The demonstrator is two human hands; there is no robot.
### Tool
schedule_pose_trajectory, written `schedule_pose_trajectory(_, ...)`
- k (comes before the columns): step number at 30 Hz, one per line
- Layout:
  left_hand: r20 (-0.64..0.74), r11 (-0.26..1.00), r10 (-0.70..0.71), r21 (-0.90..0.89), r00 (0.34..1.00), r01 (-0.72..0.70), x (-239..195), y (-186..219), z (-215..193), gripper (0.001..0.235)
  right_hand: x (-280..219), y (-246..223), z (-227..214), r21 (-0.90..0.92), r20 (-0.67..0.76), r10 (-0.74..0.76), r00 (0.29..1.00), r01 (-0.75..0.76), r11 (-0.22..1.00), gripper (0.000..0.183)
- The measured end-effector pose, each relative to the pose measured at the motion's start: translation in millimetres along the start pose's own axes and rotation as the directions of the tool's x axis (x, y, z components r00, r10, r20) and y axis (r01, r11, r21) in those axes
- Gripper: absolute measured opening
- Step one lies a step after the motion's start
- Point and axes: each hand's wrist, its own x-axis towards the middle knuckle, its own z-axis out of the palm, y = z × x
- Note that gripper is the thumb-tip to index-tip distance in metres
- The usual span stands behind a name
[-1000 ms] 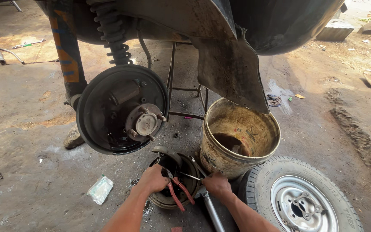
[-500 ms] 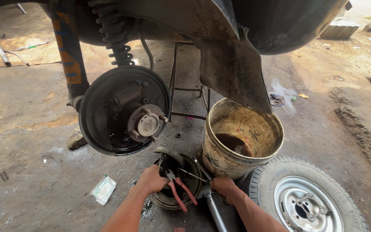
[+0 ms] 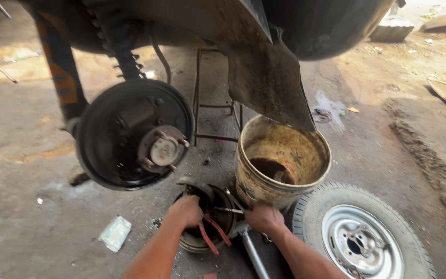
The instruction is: The person is working on a vehicle's rear brake assembly, using pliers and a screwdriver to adjust components. They then use a rag to wipe the brake drum and surrounding area.
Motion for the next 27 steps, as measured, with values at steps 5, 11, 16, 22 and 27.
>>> schedule_pose_trajectory(5,0.174,0.956,0.007,0.288,0.985,-0.057,20.9,12.0,4.7,0.046,-6.9,-39.0,-21.8,-0.227,0.102,-0.218,0.97,0.237,0.945,0.029)
schedule_pose_trajectory(11,0.205,0.895,0.03,0.431,0.978,-0.118,38.7,13.5,34.2,0.059,-25.8,-68.5,-48.3,-0.24,0.241,-0.308,0.92,0.364,0.9,0.021)
schedule_pose_trajectory(16,0.289,0.882,-0.032,0.459,0.957,-0.109,24.5,16.8,6.2,0.079,-26.2,-52.0,-56.3,-0.223,0.254,-0.34,0.905,0.398,0.89,0.026)
schedule_pose_trajectory(22,0.319,0.851,-0.048,0.509,0.946,-0.128,22.4,32.5,-5.1,0.094,-21.3,-39.9,-50.5,-0.134,0.302,-0.211,0.93,0.261,0.956,0.029)
schedule_pose_trajectory(27,0.276,0.853,-0.041,0.51,0.96,-0.11,24.7,36.9,4.1,0.096,-25.9,-46.4,-55.1,-0.194,0.263,-0.235,0.936,0.289,0.937,0.029)
